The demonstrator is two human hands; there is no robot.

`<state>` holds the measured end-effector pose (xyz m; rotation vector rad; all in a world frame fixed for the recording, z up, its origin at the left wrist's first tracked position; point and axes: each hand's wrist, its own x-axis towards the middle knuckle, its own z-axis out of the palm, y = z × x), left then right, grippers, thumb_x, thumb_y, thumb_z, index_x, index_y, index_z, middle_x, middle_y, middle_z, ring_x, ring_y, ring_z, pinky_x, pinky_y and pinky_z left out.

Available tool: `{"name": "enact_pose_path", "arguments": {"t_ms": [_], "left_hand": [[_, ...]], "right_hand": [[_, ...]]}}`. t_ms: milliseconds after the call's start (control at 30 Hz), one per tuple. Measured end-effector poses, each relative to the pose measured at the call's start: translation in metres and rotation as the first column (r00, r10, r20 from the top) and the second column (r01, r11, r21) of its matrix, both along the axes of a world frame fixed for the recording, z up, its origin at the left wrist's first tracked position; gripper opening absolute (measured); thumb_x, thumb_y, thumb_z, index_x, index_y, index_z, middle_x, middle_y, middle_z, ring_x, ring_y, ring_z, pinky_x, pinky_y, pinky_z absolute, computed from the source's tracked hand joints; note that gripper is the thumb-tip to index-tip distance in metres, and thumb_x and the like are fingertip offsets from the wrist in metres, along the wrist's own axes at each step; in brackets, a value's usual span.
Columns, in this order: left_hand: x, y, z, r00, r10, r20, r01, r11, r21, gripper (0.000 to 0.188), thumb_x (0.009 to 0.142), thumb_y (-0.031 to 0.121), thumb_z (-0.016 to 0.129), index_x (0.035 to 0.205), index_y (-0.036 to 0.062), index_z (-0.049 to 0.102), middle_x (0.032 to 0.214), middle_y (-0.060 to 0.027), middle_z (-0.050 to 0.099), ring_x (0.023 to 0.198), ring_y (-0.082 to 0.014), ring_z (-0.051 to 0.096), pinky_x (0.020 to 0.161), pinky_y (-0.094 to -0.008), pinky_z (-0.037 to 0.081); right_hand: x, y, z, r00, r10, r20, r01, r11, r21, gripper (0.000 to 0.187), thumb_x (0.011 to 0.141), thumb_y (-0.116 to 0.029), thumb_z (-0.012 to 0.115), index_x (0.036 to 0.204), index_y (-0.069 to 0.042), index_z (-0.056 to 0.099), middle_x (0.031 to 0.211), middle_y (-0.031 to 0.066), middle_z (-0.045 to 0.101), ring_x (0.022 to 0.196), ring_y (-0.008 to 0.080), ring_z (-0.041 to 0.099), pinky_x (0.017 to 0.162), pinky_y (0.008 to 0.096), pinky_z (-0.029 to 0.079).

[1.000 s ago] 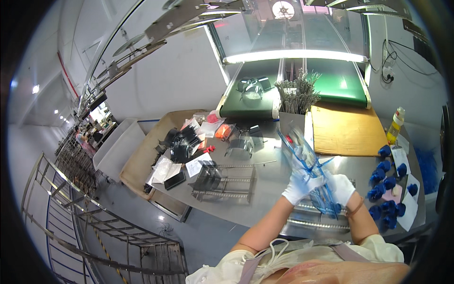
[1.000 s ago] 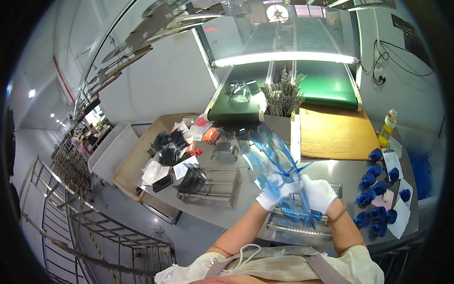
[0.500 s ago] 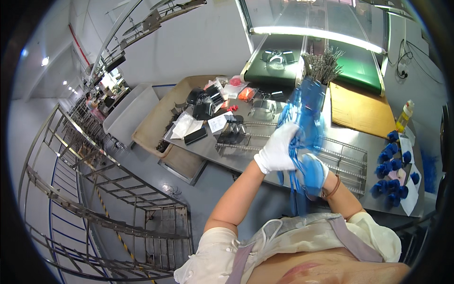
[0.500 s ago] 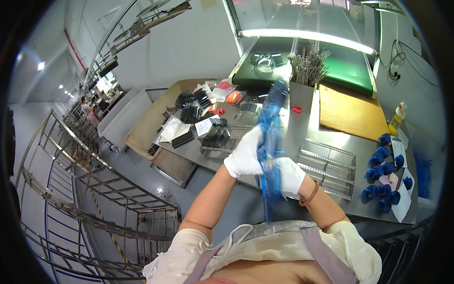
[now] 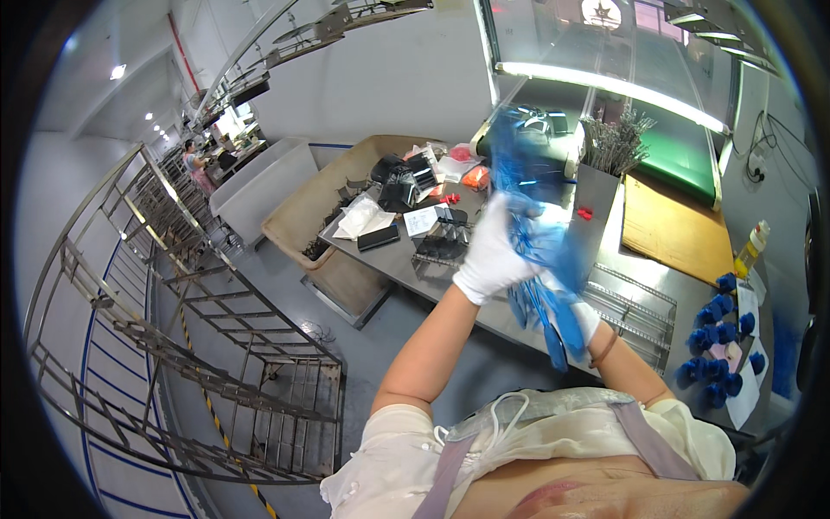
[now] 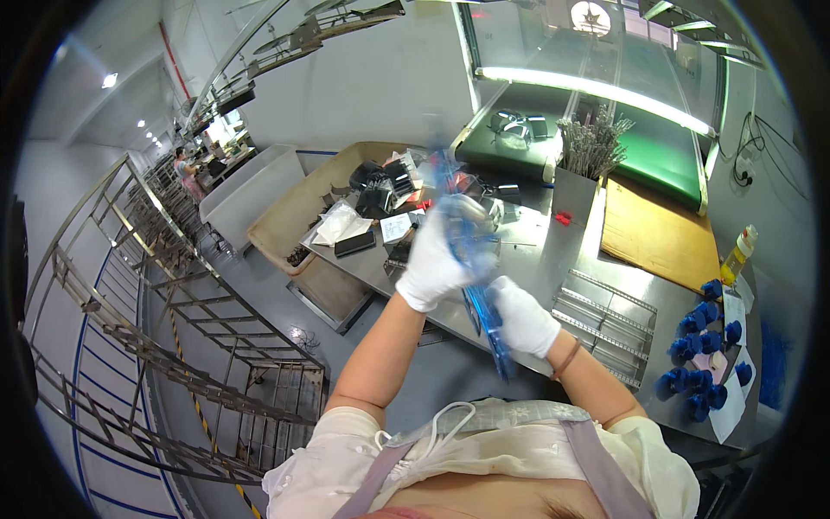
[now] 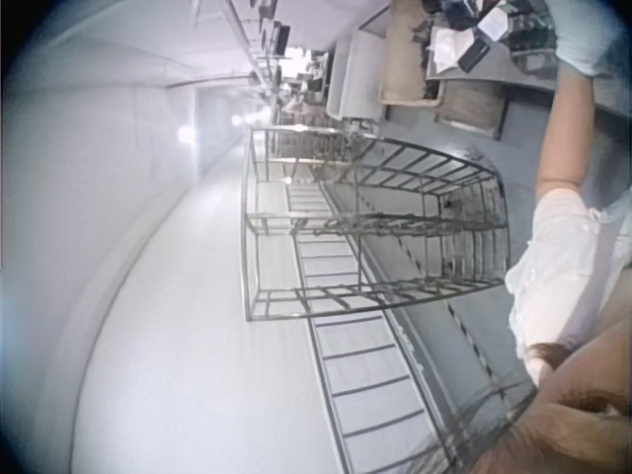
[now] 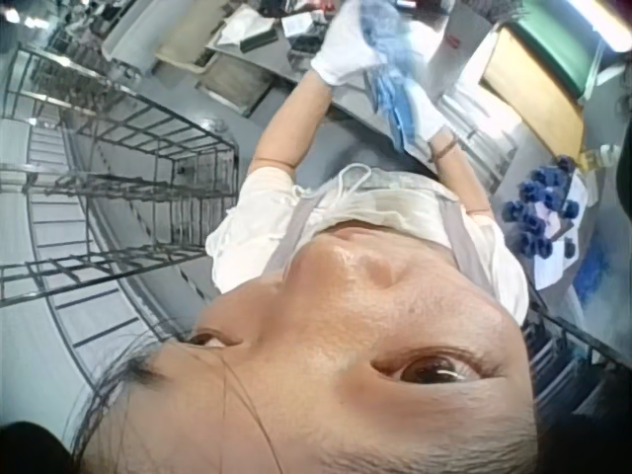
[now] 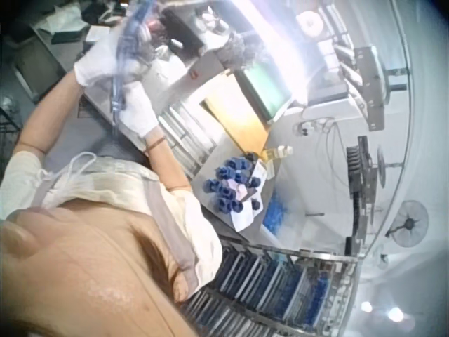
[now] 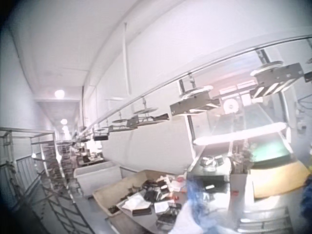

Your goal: The person repeatedly assembles small metal racks by inserting black circular rings and blue decorative elements, then places the finished racks onto a nearby rack. The person also retrieves empty racks from the rack and returns to the table to continue assembly.

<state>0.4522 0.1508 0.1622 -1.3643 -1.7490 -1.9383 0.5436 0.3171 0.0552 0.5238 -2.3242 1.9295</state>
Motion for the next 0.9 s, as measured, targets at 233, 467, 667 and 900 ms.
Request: {"name": "enact_pose_path", "arguments": {"t_ms": [233,467,667,900], "left_hand": [[0.035,0.039,-0.012,0.957,0.191,-0.219,-0.267,0.874,-0.405,0.057,0.066,0.028,0.085,0.112,0.0052,0.062,0.11,-0.0143,0.063,0.107,-0.03,0.064,0.097,-0.04,0.051],[0.007,0.035,-0.011,0.792,-0.402,0.46,0.199,0.882,0.427,0.041,0.077,0.025,0.082,0.11,0.0071,0.063,0.104,-0.0067,0.065,0.092,-0.0169,0.064,0.078,-0.0281,0.054],[0.032,0.076,-0.036,0.959,0.079,0.273,0.034,0.922,-0.386,0.052,0.073,0.017,0.087,0.115,0.0021,0.06,0.107,-0.0069,0.064,0.099,-0.0153,0.062,0.094,-0.0309,0.05],[0.017,0.045,-0.006,0.429,-0.689,0.584,0.237,0.71,0.663,0.025,0.087,0.006,0.076,0.106,0.0126,0.063,0.104,0.0014,0.064,0.097,-0.0124,0.066,0.078,-0.029,0.057]], "right_hand": [[-0.006,0.022,-0.019,0.939,0.127,0.321,-0.26,0.871,0.417,0.056,0.092,-0.028,0.075,0.135,-0.001,0.052,0.127,0.0132,0.065,0.102,0.0179,0.07,0.08,0.0337,0.057],[-0.006,0.043,-0.025,0.99,0.011,0.138,0.009,0.99,-0.142,0.06,0.092,-0.024,0.072,0.142,-0.004,0.044,0.12,0.0113,0.065,0.107,0.0181,0.064,0.087,0.0351,0.055],[-0.009,0.048,-0.052,0.833,0.544,0.099,-0.1,0.325,-0.94,0.055,0.099,-0.039,0.065,0.141,-0.004,0.053,0.13,0.0145,0.066,0.114,0.0295,0.066,0.096,0.0448,0.056],[-0.012,0.075,-0.041,0.933,-0.28,-0.225,0.271,0.96,-0.073,0.059,0.087,-0.022,0.076,0.139,-0.008,0.052,0.112,0.006,0.065,0.099,0.0137,0.065,0.088,0.0366,0.055]]}}
